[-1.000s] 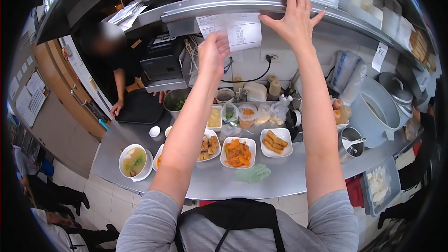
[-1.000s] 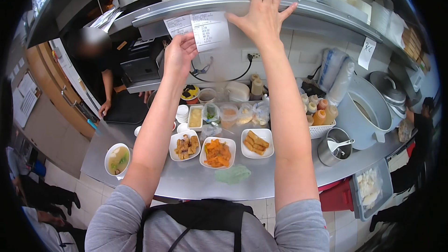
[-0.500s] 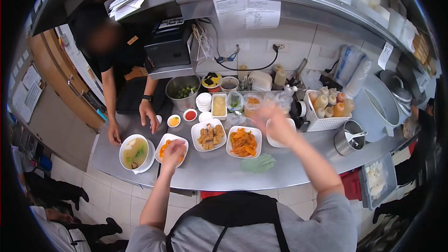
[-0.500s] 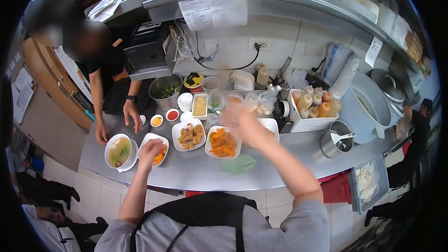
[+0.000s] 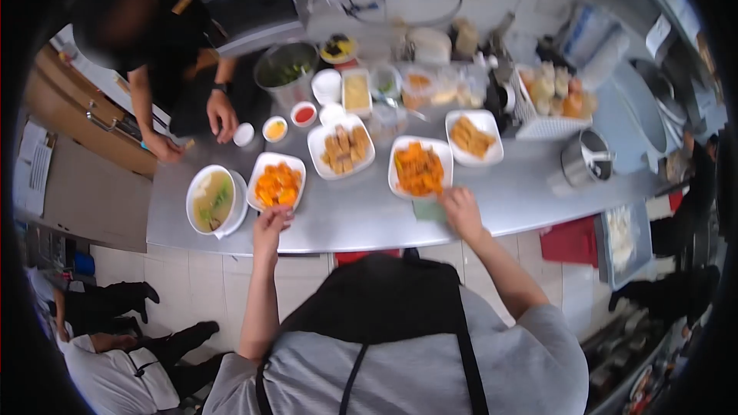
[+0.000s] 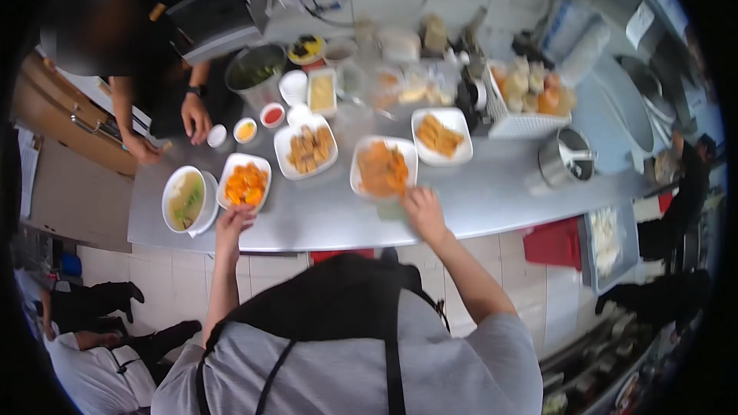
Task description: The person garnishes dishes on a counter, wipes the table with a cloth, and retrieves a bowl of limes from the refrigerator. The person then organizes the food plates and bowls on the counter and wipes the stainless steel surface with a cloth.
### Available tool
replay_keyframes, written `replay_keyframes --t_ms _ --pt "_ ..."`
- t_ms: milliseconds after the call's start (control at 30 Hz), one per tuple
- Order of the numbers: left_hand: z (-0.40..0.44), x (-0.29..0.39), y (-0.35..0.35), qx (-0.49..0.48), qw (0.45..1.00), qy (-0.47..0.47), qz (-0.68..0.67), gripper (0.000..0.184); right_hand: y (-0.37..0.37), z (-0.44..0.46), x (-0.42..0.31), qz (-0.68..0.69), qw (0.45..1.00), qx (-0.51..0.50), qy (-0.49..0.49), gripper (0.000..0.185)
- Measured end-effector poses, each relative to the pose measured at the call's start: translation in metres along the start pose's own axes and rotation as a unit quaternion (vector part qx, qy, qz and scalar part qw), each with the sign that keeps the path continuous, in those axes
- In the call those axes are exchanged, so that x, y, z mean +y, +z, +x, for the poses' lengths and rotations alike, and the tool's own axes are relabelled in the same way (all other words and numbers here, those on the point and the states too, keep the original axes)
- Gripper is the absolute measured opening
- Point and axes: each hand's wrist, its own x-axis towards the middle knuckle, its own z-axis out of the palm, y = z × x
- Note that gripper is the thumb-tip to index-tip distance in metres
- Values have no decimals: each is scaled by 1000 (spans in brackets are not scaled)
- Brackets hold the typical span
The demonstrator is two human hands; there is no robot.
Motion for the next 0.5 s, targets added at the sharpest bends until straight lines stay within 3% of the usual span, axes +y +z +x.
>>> replay_keyframes --t_ms 33,367,433,500 --pt "-1 1 4 -19 1000 0 -6 18 1 4 -4 -14 999 37 13 22" --pt "0 -2 32 -91 995 -24 16 17 38 32 15 -6 998 15 58 15" --pt "1 -6 34 -93 995 -27 24 17 38 50 11 20 987 99 122 12" --pt "0 -9 37 -90 995 -32 32 17 36 41 7 25 996 35 83 15"
